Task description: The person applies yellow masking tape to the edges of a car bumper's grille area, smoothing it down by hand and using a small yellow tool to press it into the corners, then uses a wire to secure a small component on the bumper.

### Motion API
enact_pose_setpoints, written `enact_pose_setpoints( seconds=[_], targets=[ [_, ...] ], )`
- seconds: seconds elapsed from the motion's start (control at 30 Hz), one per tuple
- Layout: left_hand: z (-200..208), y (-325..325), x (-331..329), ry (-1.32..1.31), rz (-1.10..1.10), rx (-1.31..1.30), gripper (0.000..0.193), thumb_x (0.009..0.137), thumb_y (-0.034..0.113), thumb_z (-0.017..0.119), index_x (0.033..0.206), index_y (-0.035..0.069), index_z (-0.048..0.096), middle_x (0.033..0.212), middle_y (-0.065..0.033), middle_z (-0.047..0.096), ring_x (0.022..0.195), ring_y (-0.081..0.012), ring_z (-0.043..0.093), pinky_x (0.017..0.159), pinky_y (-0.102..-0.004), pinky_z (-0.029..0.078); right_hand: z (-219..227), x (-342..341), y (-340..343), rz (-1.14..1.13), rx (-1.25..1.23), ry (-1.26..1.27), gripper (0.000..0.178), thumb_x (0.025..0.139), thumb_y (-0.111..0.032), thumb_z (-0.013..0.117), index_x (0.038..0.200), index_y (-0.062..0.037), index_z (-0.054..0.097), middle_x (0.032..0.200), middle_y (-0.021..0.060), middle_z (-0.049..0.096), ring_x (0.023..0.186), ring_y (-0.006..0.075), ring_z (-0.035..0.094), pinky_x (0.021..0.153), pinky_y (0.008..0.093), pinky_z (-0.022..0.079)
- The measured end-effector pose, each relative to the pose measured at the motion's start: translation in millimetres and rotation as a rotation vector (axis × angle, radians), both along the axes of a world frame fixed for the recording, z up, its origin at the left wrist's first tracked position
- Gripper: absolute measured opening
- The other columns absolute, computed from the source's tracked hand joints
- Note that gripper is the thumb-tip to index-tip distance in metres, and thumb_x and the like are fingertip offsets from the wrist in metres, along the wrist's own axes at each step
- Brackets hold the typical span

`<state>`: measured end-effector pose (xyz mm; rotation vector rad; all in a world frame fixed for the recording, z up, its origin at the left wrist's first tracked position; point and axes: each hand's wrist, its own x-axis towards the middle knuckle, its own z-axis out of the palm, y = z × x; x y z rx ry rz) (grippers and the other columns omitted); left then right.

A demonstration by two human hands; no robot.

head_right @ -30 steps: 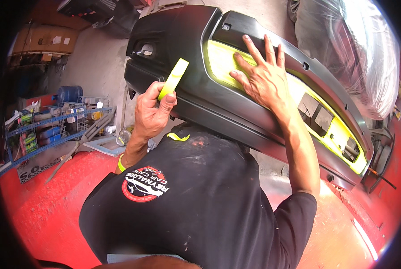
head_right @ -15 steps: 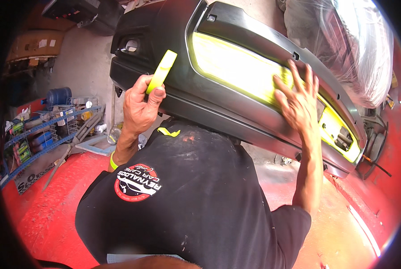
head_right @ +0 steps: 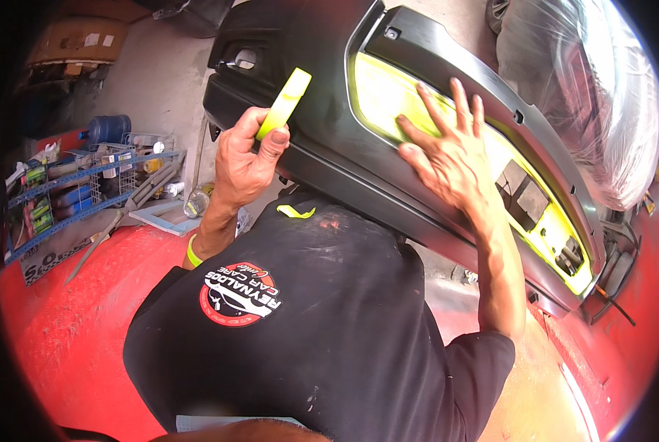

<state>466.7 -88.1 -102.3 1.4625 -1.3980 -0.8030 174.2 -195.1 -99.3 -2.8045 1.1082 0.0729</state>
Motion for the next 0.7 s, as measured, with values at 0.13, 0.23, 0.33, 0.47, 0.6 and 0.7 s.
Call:
enact_pose_setpoints(
  seconds=[0.13,0.23,0.33,0.47,0.6,0.7],
  targets=[
    [-3,7,-2,0.011,0.000,0.017,0.032,0.095,0.030,0.070,0.104,0.000,0.061,0.082,-0.0128,0.061,0.068,-0.0272,0.058,0.063,-0.0364,0.046,-5,40,-15,0.079,-0.018,-0.064,0.058,0.099,-0.063,0.038,0.128,-0.0247,0.069,0.160,0.0048,0.036,0.150,0.0429,0.017,0.121,0.0601,0.008],
    [-4,10,0,0.008,0.018,0.024,0.031,0.095,0.029,0.070,0.103,0.001,0.061,0.081,-0.0125,0.061,0.068,-0.0272,0.058,0.062,-0.0363,0.046,-3,47,-15,0.093,0.029,-0.054,0.057,0.100,-0.061,0.037,0.130,-0.0252,0.068,0.161,0.0057,0.034,0.151,0.0432,0.015,0.122,0.0585,0.007],
    [-6,11,-1,0.011,0.032,0.031,0.029,0.094,0.027,0.071,0.103,0.002,0.061,0.079,-0.0119,0.061,0.068,-0.0272,0.057,0.063,-0.0362,0.046,0,27,-7,0.064,0.073,-0.010,0.054,0.101,-0.057,0.036,0.132,-0.0260,0.067,0.162,0.0069,0.032,0.151,0.0437,0.012,0.122,0.0573,0.005],
    [-14,5,0,0.018,0.034,-0.011,0.027,0.096,0.026,0.070,0.098,0.001,0.060,0.072,-0.0078,0.055,0.058,-0.0152,0.051,0.055,-0.0303,0.042,11,-36,16,-0.081,0.126,0.068,0.053,0.100,-0.059,0.039,0.133,-0.0275,0.066,0.163,0.0080,0.029,0.151,0.0471,0.010,0.121,0.0609,0.006],
    [-17,-5,-1,0.130,0.013,0.034,0.021,0.101,0.022,0.063,0.096,0.002,0.059,0.072,0.0016,0.059,0.065,-0.0041,0.048,0.058,-0.0224,0.041,12,-100,54,-0.387,0.166,0.040,0.044,0.099,-0.051,0.048,0.129,-0.0269,0.069,0.163,0.0088,0.030,0.151,0.0465,0.008,0.119,0.0647,0.008],
    [-24,-14,1,0.160,-0.037,0.023,0.024,0.104,0.025,0.057,0.096,0.002,0.058,0.076,0.0019,0.058,0.070,-0.0043,0.048,0.062,-0.0201,0.039,17,-118,68,-0.544,0.090,-0.024,0.039,0.098,-0.046,0.053,0.122,-0.0230,0.073,0.160,0.0100,0.035,0.151,0.0446,0.011,0.118,0.0657,0.014]
  ],
)
